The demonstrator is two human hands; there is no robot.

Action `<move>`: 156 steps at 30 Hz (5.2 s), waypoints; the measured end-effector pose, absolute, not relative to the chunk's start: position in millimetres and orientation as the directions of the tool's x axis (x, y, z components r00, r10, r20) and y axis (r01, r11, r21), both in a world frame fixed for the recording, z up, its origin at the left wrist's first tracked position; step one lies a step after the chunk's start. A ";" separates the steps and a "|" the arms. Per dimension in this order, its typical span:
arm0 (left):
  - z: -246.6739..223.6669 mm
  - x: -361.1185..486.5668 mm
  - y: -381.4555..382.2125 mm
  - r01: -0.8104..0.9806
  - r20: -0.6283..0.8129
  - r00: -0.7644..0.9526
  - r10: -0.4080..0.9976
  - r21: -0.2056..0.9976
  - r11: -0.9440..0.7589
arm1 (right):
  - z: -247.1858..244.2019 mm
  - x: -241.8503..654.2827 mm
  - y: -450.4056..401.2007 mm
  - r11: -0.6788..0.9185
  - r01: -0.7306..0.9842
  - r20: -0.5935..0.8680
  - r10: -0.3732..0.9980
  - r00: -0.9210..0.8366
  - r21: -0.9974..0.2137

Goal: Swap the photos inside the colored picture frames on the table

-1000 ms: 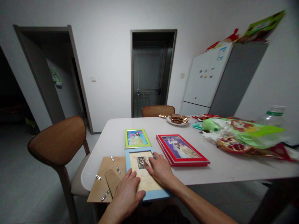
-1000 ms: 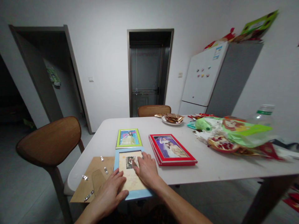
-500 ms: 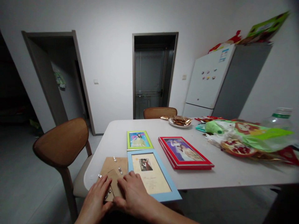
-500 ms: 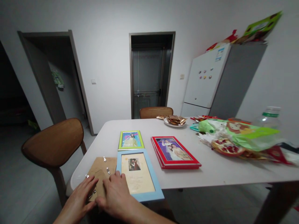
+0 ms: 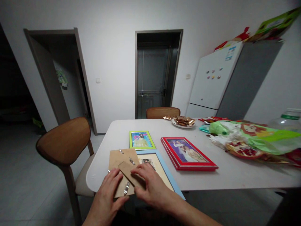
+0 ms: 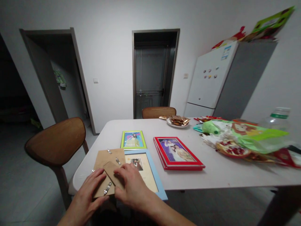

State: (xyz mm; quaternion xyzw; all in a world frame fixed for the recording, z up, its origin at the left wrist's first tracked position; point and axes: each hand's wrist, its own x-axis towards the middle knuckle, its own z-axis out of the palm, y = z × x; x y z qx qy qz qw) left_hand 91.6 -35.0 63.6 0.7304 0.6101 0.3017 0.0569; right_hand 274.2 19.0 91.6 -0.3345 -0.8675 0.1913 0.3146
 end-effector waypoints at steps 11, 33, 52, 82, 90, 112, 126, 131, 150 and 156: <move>58.4 165.9 -4.6 0.783 0.159 0.270 0.950 0.538 -0.312 | 64.4 357.3 43.0 0.574 0.641 0.255 0.812 -0.525 -0.509; 41.3 162.1 -2.4 0.860 0.131 0.316 0.940 0.380 -0.342 | 43.9 350.2 65.0 0.607 0.729 0.312 0.793 -0.524 -0.317; 27.3 145.2 0.9 0.801 0.266 0.349 0.898 0.412 -0.434 | 47.5 322.5 80.0 0.536 0.836 0.264 0.829 -0.493 -0.121; 22.2 144.7 -5.5 0.742 0.336 0.319 0.886 0.493 -0.454 | 44.1 316.0 74.8 0.486 0.860 0.289 0.855 -0.431 -0.156; 25.3 147.4 -6.3 0.744 0.335 0.288 0.897 0.512 -0.430 | 49.2 314.0 69.2 0.433 0.892 0.278 0.880 -0.386 -0.132; 19.5 145.4 -4.1 0.734 0.358 0.304 0.883 0.503 -0.457 | 47.8 316.5 72.4 0.422 0.899 0.285 0.882 -0.376 -0.120; 23.7 146.5 -5.4 0.749 0.349 0.303 0.887 0.488 -0.448 | 47.4 318.2 70.8 0.438 0.883 0.305 0.875 -0.376 -0.167; 23.0 145.5 -5.2 0.760 0.345 0.308 0.887 0.472 -0.447 | 45.9 317.9 71.0 0.429 0.891 0.307 0.876 -0.371 -0.148; 24.3 145.3 -2.2 0.730 0.344 0.312 0.886 0.510 -0.455 | 72.5 364.9 106.2 0.398 0.869 0.330 0.896 -0.298 -0.293; 29.6 148.9 -4.8 0.774 0.295 0.317 0.901 0.469 -0.426 | 42.7 341.4 84.6 0.394 0.838 0.281 0.911 -0.302 -0.376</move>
